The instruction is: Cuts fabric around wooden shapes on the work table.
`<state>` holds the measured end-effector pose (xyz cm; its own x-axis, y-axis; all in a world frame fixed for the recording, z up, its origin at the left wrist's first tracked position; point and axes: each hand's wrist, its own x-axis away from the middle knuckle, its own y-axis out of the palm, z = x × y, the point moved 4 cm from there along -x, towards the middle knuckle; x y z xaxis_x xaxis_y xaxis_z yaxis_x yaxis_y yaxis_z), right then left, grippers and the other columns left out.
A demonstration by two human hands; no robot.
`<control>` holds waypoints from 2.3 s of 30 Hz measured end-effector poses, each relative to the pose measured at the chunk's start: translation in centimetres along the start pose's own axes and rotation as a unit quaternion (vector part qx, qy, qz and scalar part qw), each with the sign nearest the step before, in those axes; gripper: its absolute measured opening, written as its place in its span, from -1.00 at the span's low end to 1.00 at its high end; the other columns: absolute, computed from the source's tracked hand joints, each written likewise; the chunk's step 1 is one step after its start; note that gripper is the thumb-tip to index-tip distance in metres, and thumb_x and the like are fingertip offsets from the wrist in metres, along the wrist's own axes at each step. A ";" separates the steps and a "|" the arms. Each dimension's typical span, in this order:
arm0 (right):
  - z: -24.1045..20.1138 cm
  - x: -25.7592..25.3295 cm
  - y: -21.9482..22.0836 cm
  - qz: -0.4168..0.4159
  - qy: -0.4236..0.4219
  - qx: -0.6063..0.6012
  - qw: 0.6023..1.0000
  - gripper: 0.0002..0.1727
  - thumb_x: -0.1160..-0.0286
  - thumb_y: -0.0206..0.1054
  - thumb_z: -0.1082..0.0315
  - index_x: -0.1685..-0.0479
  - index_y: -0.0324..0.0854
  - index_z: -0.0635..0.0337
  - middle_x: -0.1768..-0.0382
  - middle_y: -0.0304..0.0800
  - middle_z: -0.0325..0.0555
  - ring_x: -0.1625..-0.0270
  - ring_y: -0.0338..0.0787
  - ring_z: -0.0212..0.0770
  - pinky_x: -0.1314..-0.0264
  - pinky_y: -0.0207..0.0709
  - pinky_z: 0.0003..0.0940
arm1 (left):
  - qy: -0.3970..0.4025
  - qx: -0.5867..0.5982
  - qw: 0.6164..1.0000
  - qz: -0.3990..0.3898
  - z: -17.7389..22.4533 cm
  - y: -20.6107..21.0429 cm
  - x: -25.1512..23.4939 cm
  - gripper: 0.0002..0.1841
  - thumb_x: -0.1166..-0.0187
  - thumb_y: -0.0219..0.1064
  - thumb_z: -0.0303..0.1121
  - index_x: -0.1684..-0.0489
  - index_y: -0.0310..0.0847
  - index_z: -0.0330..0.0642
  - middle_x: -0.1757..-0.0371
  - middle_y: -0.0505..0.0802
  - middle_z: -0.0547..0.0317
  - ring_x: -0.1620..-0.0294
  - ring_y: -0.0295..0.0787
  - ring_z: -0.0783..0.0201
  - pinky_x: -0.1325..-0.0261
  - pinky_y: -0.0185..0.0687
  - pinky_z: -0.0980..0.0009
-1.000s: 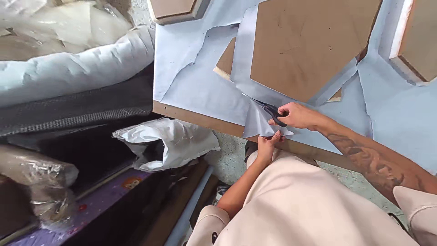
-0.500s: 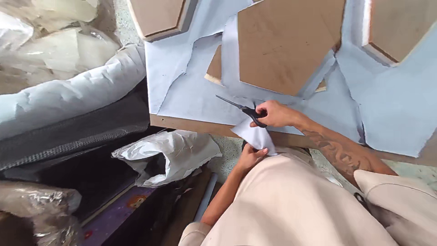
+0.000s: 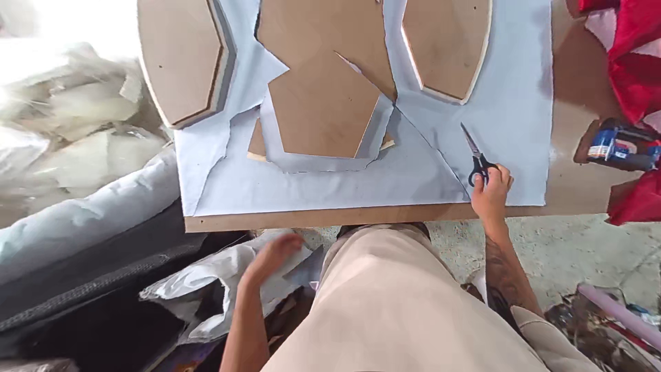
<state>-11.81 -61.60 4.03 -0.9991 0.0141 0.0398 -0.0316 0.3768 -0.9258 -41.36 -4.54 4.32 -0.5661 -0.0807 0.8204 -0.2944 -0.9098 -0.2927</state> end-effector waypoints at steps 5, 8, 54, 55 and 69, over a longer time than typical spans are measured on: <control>-0.2 -3.2 -1.4 0.030 0.016 0.044 0.998 -0.45 -0.60 0.24 0.06 -0.43 0.62 0.25 -0.67 0.36 0.34 -0.71 0.26 0.48 -0.60 0.08 0.54 | 0.054 -0.077 0.955 0.282 9.9 -9.5 -4.9 -0.51 -0.82 0.08 -0.03 -0.41 0.61 -0.24 -0.22 0.86 -0.10 -0.18 0.86 0.06 -0.33 0.73 -0.04; -5.6 -4.8 1.3 -0.061 -0.021 -0.133 0.989 -0.50 -0.73 0.17 0.01 -0.27 0.70 0.26 -0.22 0.78 0.20 -0.31 0.76 0.10 -0.43 0.58 0.11 | 0.061 -0.058 0.926 0.368 13.4 -14.4 -8.4 -0.49 -0.78 0.16 0.00 -0.44 0.59 -0.23 -0.25 0.83 -0.17 -0.24 0.83 -0.02 -0.38 0.68 -0.10; 12.6 6.6 -16.6 0.402 0.330 -0.195 0.832 -0.62 -0.77 0.14 0.23 -0.20 0.60 0.41 0.03 0.82 0.15 -0.05 0.85 -0.04 -0.19 0.73 -0.09 | 0.420 0.071 0.903 0.051 50.6 30.3 -9.2 -0.29 -0.56 0.46 -0.42 -0.62 0.10 -0.41 -0.35 0.75 -0.27 -0.26 0.83 0.10 -0.32 0.79 0.17; 16.1 6.8 -18.3 0.406 0.346 -0.185 0.826 -0.62 -0.77 0.13 0.23 -0.20 0.60 0.42 0.02 0.82 0.17 -0.07 0.85 -0.02 -0.21 0.72 -0.06 | 0.422 0.056 0.904 0.036 52.6 34.1 -9.3 -0.28 -0.55 0.46 -0.41 -0.63 0.11 -0.40 -0.35 0.75 -0.27 -0.27 0.83 0.09 -0.31 0.80 0.15; 62.8 -7.8 -33.5 0.375 0.453 -0.174 0.790 -0.60 -0.60 0.27 0.23 -0.27 0.63 0.30 -0.15 0.80 0.25 -0.25 0.80 0.19 -0.33 0.62 0.20 | 0.425 -0.198 0.881 -0.059 85.5 76.2 -18.0 -0.66 -0.53 0.34 -0.41 -0.28 0.71 -0.17 -0.25 0.82 -0.09 -0.32 0.75 -0.03 -0.38 0.63 -0.14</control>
<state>-4.74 -132.52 11.11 -0.2975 0.9520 -0.0723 0.7267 0.1767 -0.6638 12.25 -107.26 9.25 -0.8359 0.4926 0.2420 -0.5408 -0.6640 -0.5165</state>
